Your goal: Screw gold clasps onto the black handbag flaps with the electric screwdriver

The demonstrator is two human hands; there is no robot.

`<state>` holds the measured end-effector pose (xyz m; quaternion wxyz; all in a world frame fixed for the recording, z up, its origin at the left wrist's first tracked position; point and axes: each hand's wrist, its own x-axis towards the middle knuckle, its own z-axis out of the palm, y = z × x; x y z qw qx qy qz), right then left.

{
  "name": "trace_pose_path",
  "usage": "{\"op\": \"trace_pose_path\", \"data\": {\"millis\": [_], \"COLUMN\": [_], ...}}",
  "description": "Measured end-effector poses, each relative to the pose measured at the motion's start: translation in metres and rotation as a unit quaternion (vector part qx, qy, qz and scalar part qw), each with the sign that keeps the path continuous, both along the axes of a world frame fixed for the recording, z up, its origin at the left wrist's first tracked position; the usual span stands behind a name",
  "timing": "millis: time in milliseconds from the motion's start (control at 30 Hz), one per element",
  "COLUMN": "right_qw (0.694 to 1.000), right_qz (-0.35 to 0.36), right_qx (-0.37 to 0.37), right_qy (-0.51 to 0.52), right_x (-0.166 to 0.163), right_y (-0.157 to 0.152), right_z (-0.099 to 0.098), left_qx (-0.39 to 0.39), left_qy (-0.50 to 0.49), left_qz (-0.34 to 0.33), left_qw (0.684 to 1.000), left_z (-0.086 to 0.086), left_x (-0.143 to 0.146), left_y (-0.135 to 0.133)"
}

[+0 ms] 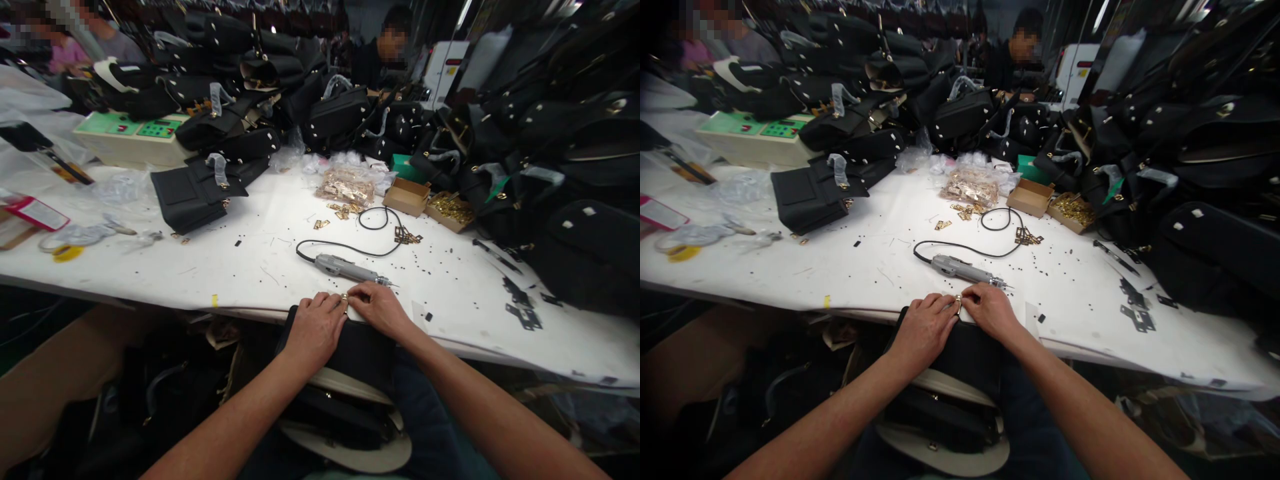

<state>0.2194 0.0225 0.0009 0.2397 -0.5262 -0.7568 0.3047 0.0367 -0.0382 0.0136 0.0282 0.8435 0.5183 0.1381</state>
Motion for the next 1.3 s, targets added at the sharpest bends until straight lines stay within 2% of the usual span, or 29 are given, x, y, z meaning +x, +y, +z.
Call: {"op": "trace_pose_path", "data": {"millis": [300, 567, 900, 1300], "right_qw": [0.999, 0.999, 0.995, 0.992], "right_qz": [0.027, 0.05, 0.079, 0.091], "right_qx": [-0.007, -0.019, 0.069, 0.089], "right_qy": [0.032, 0.008, 0.001, -0.008], "right_x": [0.005, 0.007, 0.007, 0.006], "right_y": [0.001, 0.0, -0.004, -0.006], "right_z": [-0.003, 0.007, 0.002, -0.005], "left_qx": [0.001, -0.009, -0.017, -0.015], "left_qy": [0.028, 0.031, 0.043, 0.046], "left_qz": [0.006, 0.008, 0.007, 0.009], "left_qw": [1.0, 0.999, 0.999, 0.999], "left_z": [0.002, 0.002, 0.003, 0.001], "left_x": [0.002, 0.002, 0.003, 0.003], "left_y": [0.001, 0.002, 0.003, 0.003]}}
